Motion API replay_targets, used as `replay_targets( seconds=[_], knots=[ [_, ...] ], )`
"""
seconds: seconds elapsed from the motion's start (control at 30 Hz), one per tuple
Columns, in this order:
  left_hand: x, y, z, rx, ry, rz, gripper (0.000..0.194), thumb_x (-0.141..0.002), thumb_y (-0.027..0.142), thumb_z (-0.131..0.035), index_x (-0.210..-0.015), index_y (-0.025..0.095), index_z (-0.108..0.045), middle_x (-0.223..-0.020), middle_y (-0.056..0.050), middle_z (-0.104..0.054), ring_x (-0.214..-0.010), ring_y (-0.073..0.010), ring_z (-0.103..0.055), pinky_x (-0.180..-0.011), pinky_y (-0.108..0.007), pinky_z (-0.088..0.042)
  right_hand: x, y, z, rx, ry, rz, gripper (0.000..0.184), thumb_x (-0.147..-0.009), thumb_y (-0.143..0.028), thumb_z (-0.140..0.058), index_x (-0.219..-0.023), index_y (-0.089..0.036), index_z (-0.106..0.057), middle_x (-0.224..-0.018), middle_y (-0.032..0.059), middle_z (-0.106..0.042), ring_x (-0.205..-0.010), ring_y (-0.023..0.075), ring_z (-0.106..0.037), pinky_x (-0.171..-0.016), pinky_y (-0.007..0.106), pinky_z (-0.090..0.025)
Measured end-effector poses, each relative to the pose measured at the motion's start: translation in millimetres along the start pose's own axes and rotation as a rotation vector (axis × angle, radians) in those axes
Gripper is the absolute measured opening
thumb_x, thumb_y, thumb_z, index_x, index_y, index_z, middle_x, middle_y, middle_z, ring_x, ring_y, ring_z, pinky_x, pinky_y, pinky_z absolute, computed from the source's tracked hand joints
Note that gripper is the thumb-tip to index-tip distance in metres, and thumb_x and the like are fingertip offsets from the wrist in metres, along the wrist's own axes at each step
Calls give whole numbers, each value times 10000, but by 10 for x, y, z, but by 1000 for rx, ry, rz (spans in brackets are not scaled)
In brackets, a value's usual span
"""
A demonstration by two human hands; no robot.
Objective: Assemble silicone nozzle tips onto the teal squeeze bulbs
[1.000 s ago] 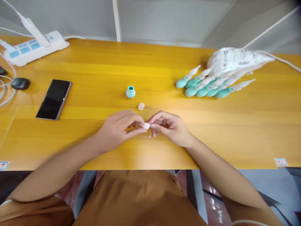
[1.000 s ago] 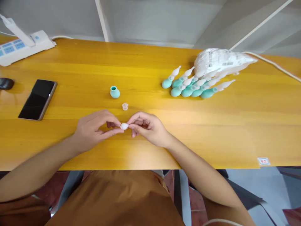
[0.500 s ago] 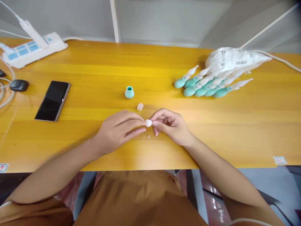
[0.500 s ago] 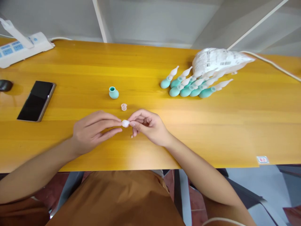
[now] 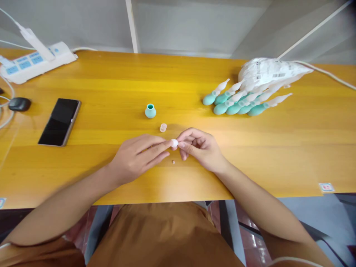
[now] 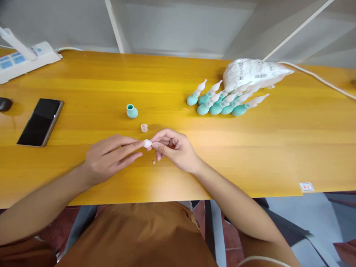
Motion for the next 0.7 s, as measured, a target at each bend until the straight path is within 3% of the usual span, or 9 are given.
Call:
replay_targets(
  seconds=[0.2, 0.4, 0.6, 0.7],
  knots=[
    [-4, 2, 2, 6, 17, -15, 374, -1100, 149, -736, -1466, 201, -677, -1166, -81, -857, -986, -185, -830, -862, -301, -651, -5, 8, 14, -15, 3, -16, 288, -975, -435, -913, -1046, -206, -753, -906, 31, -839, -589, 105, -673, -576, 255, -597],
    [-18, -13, -53, -122, -112, 13, 313, -1138, 176, -663, -1449, 204, -670, -1183, -67, -847, -841, -165, -785, -738, -305, -613, -45, 69, 69, -66, 14, -25, 237, -975, -381, -918, -1027, -202, -773, -920, 30, -855, -585, 91, -668, -575, 230, -575],
    [-25, 12, -17, -154, -10, -2, 344, -1108, 196, -705, -1450, 169, -674, -1155, -87, -844, -995, -213, -829, -909, -332, -664, -55, 89, 96, -94, 20, -17, 208, -986, -372, -908, -1036, -207, -791, -945, 40, -870, -578, 85, -663, -571, 219, -567],
    [-20, 8, 9, -134, 43, 20, 324, -1081, 148, -699, -1403, 188, -700, -1131, -76, -840, -980, -204, -828, -905, -319, -661, -43, 77, 97, -109, 23, 0, 172, -1001, -348, -896, -1048, -213, -800, -941, 36, -870, -579, 81, -668, -575, 210, -566]
  ],
)
Point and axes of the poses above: each hand's wrist, its own x-axis away from the middle knuckle, its own z-axis out of the back of the hand, y = z × x, the point moved 4 cm from there along -x, towards the middle knuckle
